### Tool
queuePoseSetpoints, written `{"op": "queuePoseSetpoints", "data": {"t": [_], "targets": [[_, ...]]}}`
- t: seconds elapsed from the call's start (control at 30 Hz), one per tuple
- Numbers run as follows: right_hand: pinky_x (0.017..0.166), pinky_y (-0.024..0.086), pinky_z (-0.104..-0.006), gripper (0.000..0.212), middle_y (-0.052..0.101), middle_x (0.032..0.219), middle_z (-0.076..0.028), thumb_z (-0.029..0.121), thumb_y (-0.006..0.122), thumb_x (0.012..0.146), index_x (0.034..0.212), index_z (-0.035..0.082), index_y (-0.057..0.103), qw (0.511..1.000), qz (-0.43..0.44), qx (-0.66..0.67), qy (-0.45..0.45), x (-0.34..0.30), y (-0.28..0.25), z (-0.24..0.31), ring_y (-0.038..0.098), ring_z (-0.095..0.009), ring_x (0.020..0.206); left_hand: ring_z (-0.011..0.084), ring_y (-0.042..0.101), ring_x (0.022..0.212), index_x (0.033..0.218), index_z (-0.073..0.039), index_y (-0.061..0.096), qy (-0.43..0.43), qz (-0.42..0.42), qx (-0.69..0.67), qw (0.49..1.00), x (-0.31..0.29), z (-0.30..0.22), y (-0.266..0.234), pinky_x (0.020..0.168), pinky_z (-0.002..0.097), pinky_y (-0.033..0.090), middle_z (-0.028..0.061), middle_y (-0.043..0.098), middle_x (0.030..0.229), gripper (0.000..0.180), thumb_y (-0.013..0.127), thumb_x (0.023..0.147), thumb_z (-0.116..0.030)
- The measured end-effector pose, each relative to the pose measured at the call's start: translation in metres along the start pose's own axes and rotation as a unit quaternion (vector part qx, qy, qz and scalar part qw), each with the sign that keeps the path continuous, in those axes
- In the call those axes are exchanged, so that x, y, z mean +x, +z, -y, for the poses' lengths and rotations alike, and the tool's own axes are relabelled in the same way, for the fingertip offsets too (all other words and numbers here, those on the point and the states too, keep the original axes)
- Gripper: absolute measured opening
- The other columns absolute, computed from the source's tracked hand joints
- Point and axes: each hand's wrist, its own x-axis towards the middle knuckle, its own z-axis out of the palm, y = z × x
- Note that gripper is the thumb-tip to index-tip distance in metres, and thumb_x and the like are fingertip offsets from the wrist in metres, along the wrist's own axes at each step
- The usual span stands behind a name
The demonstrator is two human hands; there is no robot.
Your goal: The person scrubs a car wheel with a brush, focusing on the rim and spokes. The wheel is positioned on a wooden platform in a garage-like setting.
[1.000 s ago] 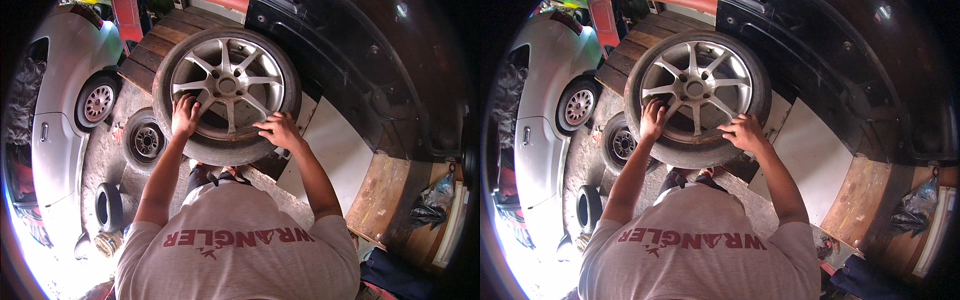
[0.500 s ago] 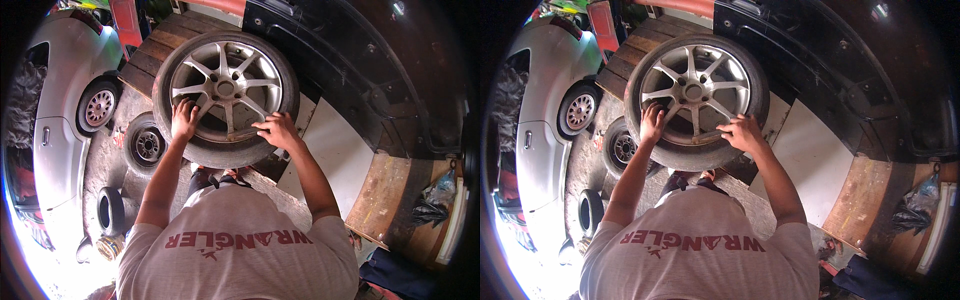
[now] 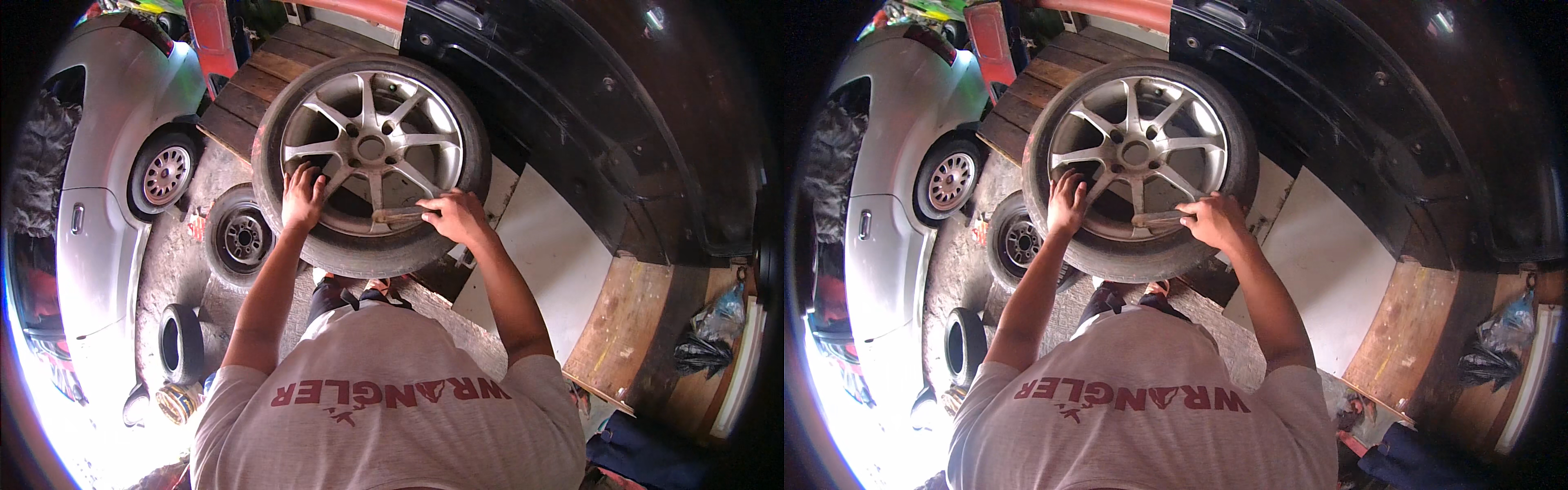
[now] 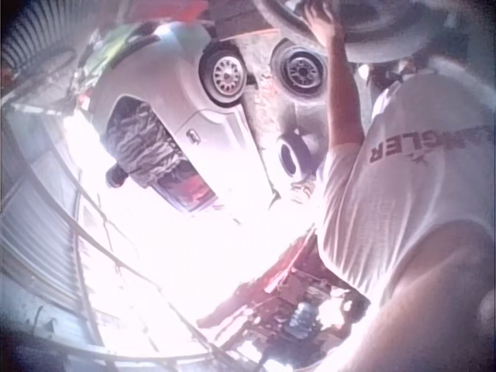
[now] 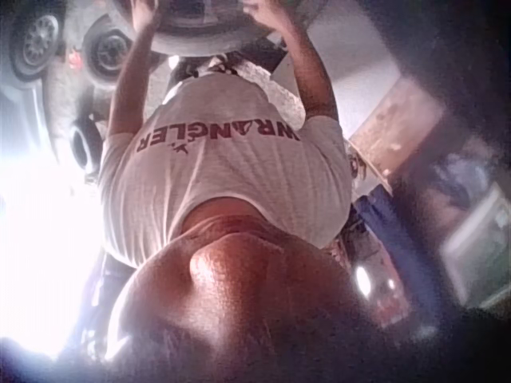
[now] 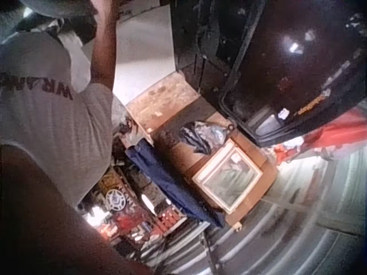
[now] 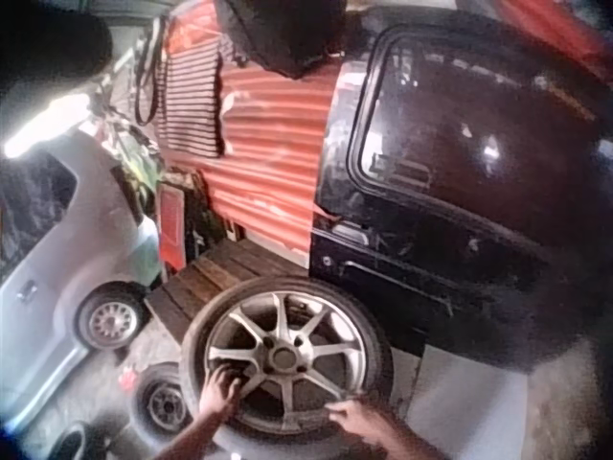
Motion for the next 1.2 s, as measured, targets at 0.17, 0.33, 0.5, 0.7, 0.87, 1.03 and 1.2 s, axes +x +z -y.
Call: {"op": "queuePoseSetpoints", "data": {"t": [0.17,0.33,0.5,0.7,0.87,1.03,1.2], "targets": [[0.084,0.054,-0.0456,0.032,0.071,0.101,-0.012,0.036,0.065,0.089,0.118,0.023,0.070,0.993,0.019,0.032,0.111,-0.008,-0.011,-0.010,0.068,-0.033,0.097,0.0310,0.046,0.132,0.124,-0.007,0.059,0.000,-0.013,-0.006,1.000,-0.001,0.002,0.001,0.117,0.0505,0.021,0.0137,0.053,0.136,0.046,0.044,0.099,-0.043],[0.085,0.052,-0.0471,0.037,0.070,0.103,-0.018,0.038,0.053,0.096,0.125,0.018,0.064,0.984,0.091,-0.030,0.152,-0.009,-0.019,0.010,0.067,-0.036,0.098,0.0316,0.046,0.131,0.123,-0.006,0.059,0.002,-0.012,-0.007,1.000,-0.001,0.002,0.000,0.117,0.0506,0.021,0.0143,0.053,0.136,0.045,0.045,0.099,-0.042],[0.082,0.052,-0.0511,0.042,0.068,0.094,-0.029,0.030,0.047,0.098,0.102,-0.008,0.064,0.990,0.096,-0.022,0.104,-0.008,0.002,0.041,0.067,-0.043,0.091,0.0318,0.046,0.130,0.121,-0.006,0.060,0.000,-0.009,-0.012,1.000,0.000,-0.003,-0.002,0.117,0.0505,0.022,0.0143,0.054,0.135,0.045,0.045,0.099,-0.043],[0.081,0.053,-0.0479,0.048,0.069,0.083,-0.026,0.029,0.044,0.100,0.078,-0.007,0.068,0.985,0.135,0.052,0.089,0.031,0.032,0.036,0.069,-0.040,0.087,0.0319,0.046,0.130,0.121,-0.007,0.060,-0.001,-0.012,-0.009,1.000,0.001,-0.002,-0.001,0.117,0.0508,0.022,0.0143,0.054,0.134,0.045,0.045,0.099,-0.043],[0.075,0.052,-0.0482,0.044,0.066,0.070,-0.022,0.029,0.042,0.102,0.086,-0.005,0.064,0.956,0.226,0.137,0.129,0.034,0.022,0.036,0.069,-0.037,0.072,0.0318,0.046,0.130,0.120,-0.007,0.061,-0.001,-0.014,-0.007,1.000,0.000,0.000,0.000,0.117,0.0515,0.022,0.0143,0.055,0.134,0.045,0.045,0.099,-0.043],[0.078,0.051,-0.0494,0.044,0.067,0.073,-0.024,0.028,0.040,0.102,0.088,-0.006,0.064,0.947,0.231,0.189,0.121,0.014,0.020,0.023,0.069,-0.039,0.078,0.0321,0.046,0.131,0.121,-0.007,0.060,-0.001,-0.009,-0.001,1.000,0.000,-0.003,-0.001,0.117,0.0512,0.022,0.0146,0.054,0.134,0.044,0.045,0.099,-0.042],[0.079,0.051,-0.0519,0.039,0.067,0.083,-0.027,0.028,0.043,0.100,0.095,-0.006,0.061,0.970,0.149,0.132,0.137,0.034,0.050,0.037,0.067,-0.044,0.084,0.0314,0.046,0.131,0.120,-0.007,0.060,0.000,-0.006,-0.002,1.000,0.001,-0.002,-0.002,0.117,0.0499,0.022,0.0146,0.055,0.133,0.045,0.044,0.099,-0.043]]}}
